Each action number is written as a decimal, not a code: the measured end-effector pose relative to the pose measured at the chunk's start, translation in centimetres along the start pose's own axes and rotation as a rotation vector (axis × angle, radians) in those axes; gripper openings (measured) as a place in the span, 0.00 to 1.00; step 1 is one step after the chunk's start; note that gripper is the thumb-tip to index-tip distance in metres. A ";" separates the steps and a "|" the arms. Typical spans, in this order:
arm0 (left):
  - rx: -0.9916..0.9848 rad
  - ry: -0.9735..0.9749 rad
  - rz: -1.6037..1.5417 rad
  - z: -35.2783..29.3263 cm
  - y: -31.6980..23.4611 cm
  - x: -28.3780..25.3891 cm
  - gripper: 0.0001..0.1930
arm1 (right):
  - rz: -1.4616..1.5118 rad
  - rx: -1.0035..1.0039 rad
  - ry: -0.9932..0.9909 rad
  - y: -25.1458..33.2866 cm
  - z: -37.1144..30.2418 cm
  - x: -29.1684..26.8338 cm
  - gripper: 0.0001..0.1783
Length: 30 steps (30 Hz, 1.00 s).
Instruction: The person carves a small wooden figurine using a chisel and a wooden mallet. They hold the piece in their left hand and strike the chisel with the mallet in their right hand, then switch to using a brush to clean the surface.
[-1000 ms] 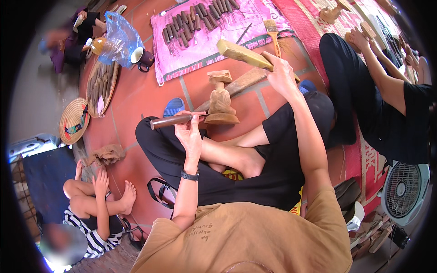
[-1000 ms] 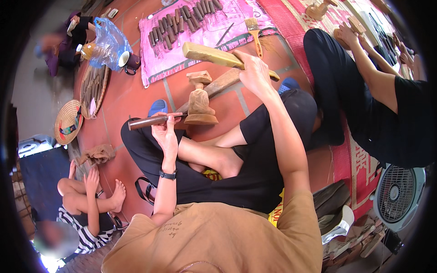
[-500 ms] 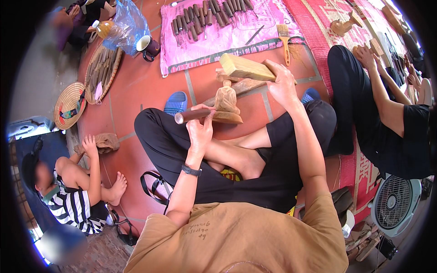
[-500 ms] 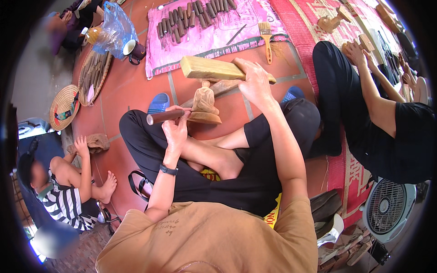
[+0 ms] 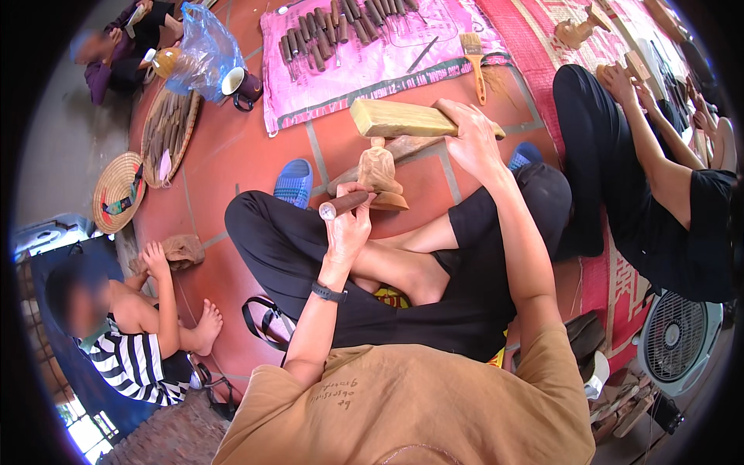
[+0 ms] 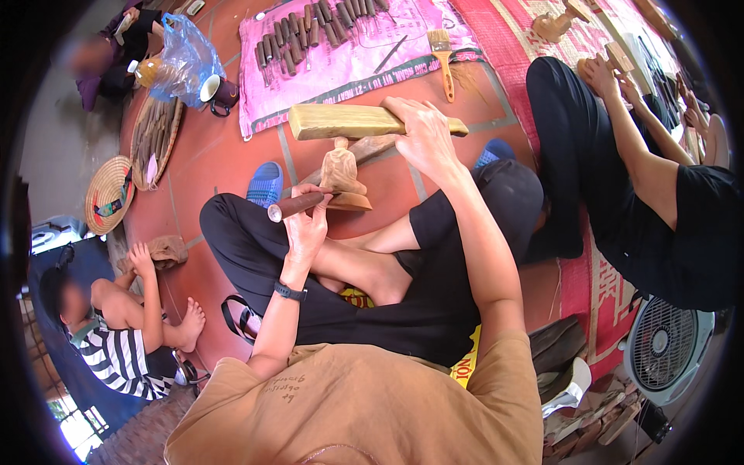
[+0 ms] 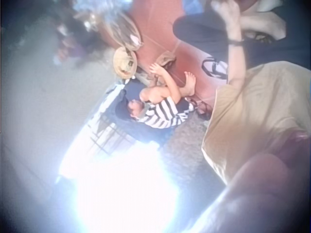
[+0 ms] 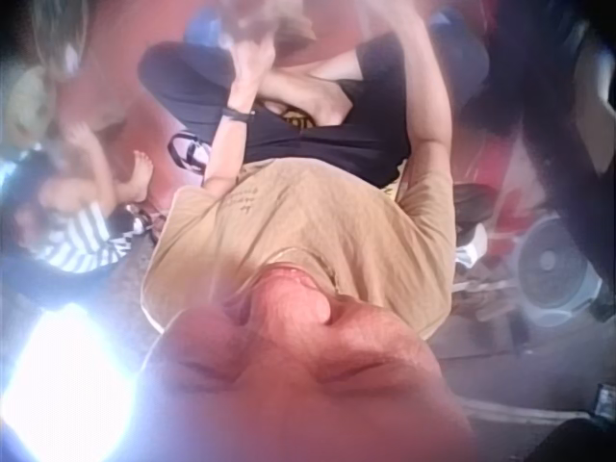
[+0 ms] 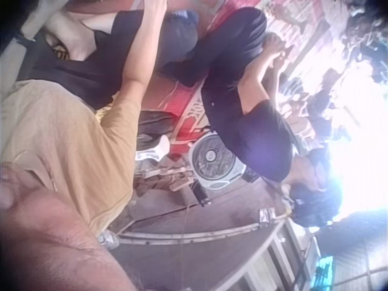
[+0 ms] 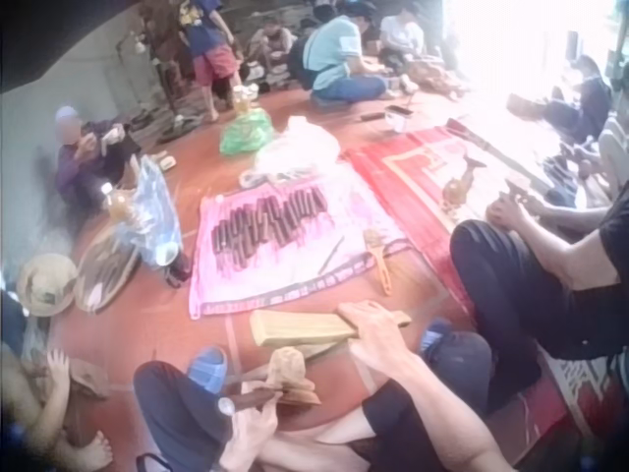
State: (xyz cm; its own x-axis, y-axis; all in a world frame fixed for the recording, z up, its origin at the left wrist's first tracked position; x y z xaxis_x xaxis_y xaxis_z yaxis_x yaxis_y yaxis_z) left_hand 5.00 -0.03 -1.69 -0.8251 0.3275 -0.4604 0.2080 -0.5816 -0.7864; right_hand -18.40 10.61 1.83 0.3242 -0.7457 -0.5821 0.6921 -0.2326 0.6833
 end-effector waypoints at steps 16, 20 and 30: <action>-0.244 -0.042 -0.128 -0.2 2.2 0.5 0.10 | 0.055 0.151 -0.012 -0.3 0.2 -0.7 0.21; -0.063 -0.008 -0.021 0.1 1.9 0.5 0.09 | 0.060 0.144 -0.018 -0.1 0.1 -0.7 0.21; 0.014 0.129 0.254 1.0 -1.2 1.2 0.06 | 0.102 -0.115 0.013 1.4 -0.1 -0.9 0.23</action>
State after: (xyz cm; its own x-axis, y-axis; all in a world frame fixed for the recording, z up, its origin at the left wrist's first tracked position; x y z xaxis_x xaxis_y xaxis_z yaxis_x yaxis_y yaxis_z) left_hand 3.23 0.26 -0.89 -0.6735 0.2621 -0.6912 0.3912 -0.6670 -0.6341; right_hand -17.65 11.03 3.34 0.4044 -0.7536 -0.5182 0.7239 -0.0825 0.6849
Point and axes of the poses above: each hand's wrist, its own z-axis towards the middle knuckle, its own x-axis out of the palm, y = z × x, the point moved 4 cm from there along z, towards the middle knuckle, and after that the axes turned 13 degrees about -y, right-handed, at the moved point
